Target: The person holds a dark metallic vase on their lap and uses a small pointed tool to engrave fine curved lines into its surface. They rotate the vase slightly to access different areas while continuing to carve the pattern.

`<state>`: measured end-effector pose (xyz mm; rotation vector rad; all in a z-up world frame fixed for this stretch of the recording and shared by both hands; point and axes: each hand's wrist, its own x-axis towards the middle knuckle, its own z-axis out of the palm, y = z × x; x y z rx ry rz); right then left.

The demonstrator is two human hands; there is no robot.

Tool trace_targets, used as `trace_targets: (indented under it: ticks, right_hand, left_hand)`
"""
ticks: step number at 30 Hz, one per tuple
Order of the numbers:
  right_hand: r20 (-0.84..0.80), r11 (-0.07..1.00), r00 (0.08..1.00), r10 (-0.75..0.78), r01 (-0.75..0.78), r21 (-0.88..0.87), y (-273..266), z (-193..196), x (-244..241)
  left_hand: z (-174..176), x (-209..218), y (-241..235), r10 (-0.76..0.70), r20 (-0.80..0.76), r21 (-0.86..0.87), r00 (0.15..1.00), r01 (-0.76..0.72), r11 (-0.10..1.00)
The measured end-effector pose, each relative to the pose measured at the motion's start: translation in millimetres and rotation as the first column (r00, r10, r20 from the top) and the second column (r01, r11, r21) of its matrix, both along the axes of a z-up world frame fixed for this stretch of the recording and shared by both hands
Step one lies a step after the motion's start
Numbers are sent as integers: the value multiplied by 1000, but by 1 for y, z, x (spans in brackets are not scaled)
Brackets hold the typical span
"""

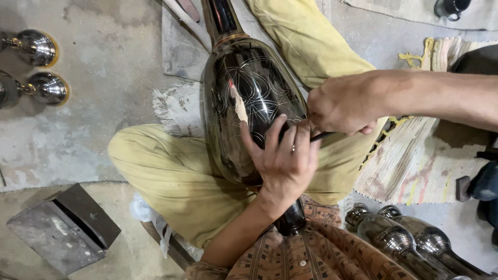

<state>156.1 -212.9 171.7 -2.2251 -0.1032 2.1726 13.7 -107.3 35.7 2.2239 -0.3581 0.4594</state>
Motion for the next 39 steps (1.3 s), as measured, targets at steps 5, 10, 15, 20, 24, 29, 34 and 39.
trace_targets:
  ticks: [5, 10, 15, 20, 24, 29, 34, 39]
  right_hand:
    - [23, 990, 997, 77, -74, -119, -1, 20, 0]
    - [98, 998, 993, -59, 61, -23, 20, 38, -2]
    - [85, 974, 987, -134, 147, -173, 39, 47, -10]
    - [127, 966, 967, -222, 235, -107, 47, 38, -21]
    - [245, 970, 966, 87, -138, 200, 34, 18, -39]
    - [766, 413, 309, 564, -909, 63, 20, 18, -70]
    - [146, 903, 895, 422, -429, 23, 24, 17, -69]
    - [179, 824, 816, 550, -565, 44, 1, 14, -73]
  left_hand:
    - [-10, 6, 17, -191, -164, -16, 968, 191, 981]
    - [-4, 21, 37, -273, -325, -79, 905, 262, 962]
    - [14, 14, 67, -203, -342, -17, 918, 210, 978]
    - [18, 14, 69, -207, -378, 22, 902, 233, 972]
    - [17, 14, 68, -219, -364, 24, 905, 244, 969]
    - [12, 12, 67, -207, -385, 51, 899, 244, 968]
    - [12, 11, 69, -211, -356, 33, 910, 238, 971]
    - [17, 12, 69, -223, -356, 36, 908, 251, 967]
